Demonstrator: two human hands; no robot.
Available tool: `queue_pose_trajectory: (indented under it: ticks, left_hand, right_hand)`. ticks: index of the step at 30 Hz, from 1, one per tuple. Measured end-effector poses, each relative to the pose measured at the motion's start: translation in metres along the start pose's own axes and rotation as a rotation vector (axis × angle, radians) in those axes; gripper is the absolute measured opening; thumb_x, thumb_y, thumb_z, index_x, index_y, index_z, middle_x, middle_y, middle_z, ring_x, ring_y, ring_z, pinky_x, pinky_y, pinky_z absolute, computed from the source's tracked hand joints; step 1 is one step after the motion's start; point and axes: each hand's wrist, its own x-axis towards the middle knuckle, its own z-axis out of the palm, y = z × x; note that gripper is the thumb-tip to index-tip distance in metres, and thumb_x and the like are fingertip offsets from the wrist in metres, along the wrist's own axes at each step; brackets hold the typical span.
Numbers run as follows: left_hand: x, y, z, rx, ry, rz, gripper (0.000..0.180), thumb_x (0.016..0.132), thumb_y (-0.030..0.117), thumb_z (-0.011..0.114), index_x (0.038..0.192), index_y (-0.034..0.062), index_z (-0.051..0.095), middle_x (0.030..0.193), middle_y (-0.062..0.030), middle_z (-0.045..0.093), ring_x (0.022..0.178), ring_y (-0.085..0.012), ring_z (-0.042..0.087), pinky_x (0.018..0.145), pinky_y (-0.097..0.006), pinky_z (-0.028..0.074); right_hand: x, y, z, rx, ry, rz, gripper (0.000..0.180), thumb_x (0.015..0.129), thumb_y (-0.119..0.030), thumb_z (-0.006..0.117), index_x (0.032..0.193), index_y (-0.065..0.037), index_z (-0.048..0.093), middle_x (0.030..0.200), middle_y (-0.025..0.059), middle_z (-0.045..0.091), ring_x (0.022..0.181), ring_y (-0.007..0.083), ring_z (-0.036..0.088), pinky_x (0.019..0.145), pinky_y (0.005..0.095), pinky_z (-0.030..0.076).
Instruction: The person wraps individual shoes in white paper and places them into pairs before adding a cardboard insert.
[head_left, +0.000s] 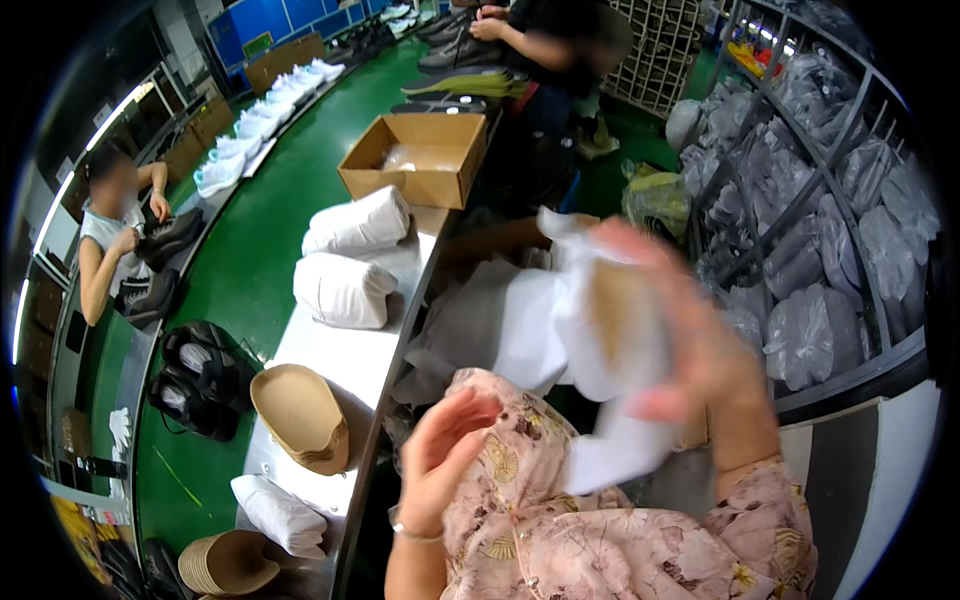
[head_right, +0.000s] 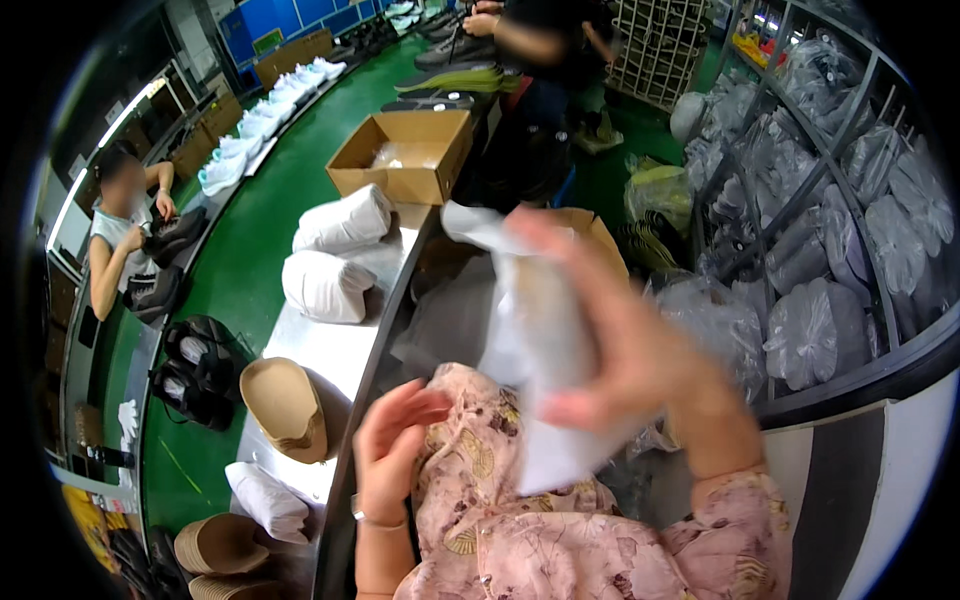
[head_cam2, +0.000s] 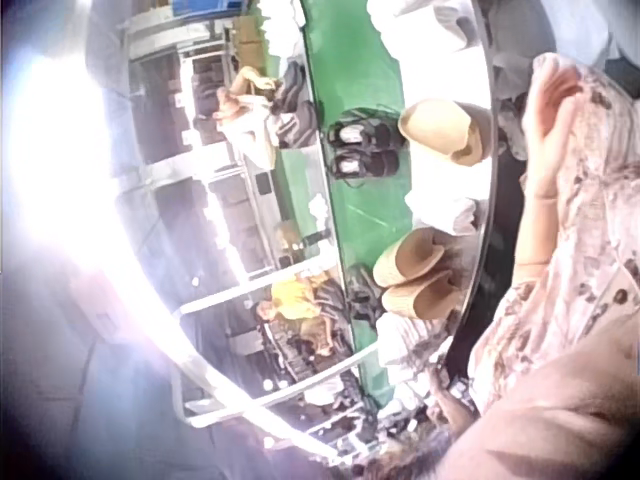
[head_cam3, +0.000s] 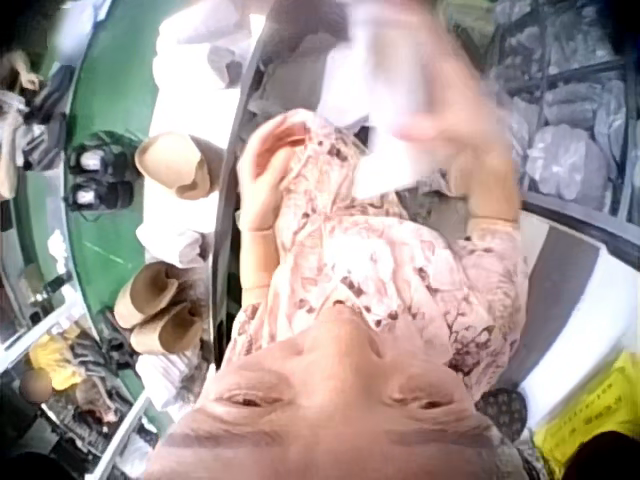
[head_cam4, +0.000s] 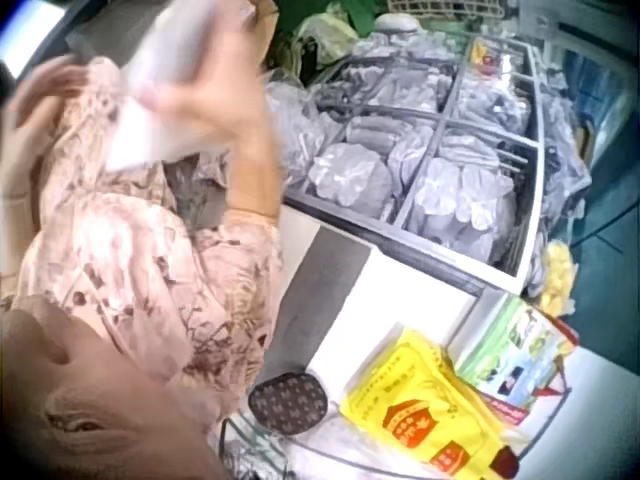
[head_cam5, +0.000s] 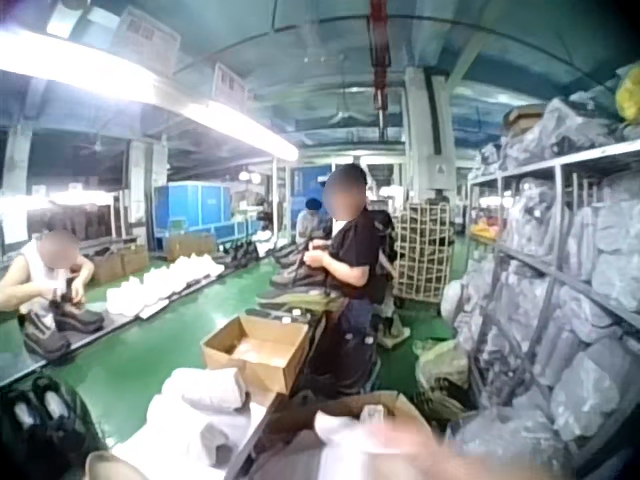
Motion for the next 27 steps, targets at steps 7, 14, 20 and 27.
queue_pose_trajectory:
  ticks: [7,14,20,27]
  left_hand:
    - [-0.036,0.125,0.007,-0.81,-0.157,1.075,0.043,0.089,0.02,0.051,0.128,0.0053,0.04,0.102,-0.0104,0.054,0.082,-0.0174,0.052,0.076,-0.026,0.043]
    - [-0.008,-0.011,0.034,0.386,-0.061,0.147,0.062,0.082,0.016,0.062,0.13,-0.0065,0.03,0.121,-0.0227,0.047,0.112,-0.0306,0.048,0.094,-0.038,0.04]
    - [-0.019,-0.013,0.05,1.157,0.309,0.507,0.069,0.074,0.017,0.069,0.126,-0.009,0.032,0.124,-0.0291,0.038,0.115,-0.0438,0.039,0.096,-0.045,0.033]
    - [-0.022,-0.031,0.05,1.097,0.25,0.549,0.045,0.076,-0.004,0.054,0.119,-0.0089,0.042,0.116,-0.0246,0.046,0.105,-0.0376,0.047,0.089,-0.041,0.039]
  right_hand:
    - [-0.101,-0.036,-0.076,0.135,0.458,-0.184,0.102,0.058,-0.036,0.073,0.137,-0.002,0.019,0.134,0.0196,0.031,0.124,0.028,0.034,0.1,0.0367,0.032]
    - [-0.039,0.089,0.041,-0.164,0.424,0.133,0.104,0.06,-0.029,0.075,0.138,-0.001,0.013,0.127,0.0211,0.036,0.118,0.0327,0.04,0.096,0.0387,0.036]
    - [0.002,0.085,0.09,-0.522,0.479,-0.015,0.105,0.058,-0.029,0.076,0.136,0.003,0.014,0.117,0.0245,0.04,0.104,0.0383,0.043,0.089,0.0424,0.039]
    - [0.027,0.064,0.114,-0.457,0.592,0.001,0.101,0.061,-0.028,0.074,0.137,0.001,0.013,0.112,0.0246,0.04,0.1,0.0377,0.044,0.086,0.0427,0.039]
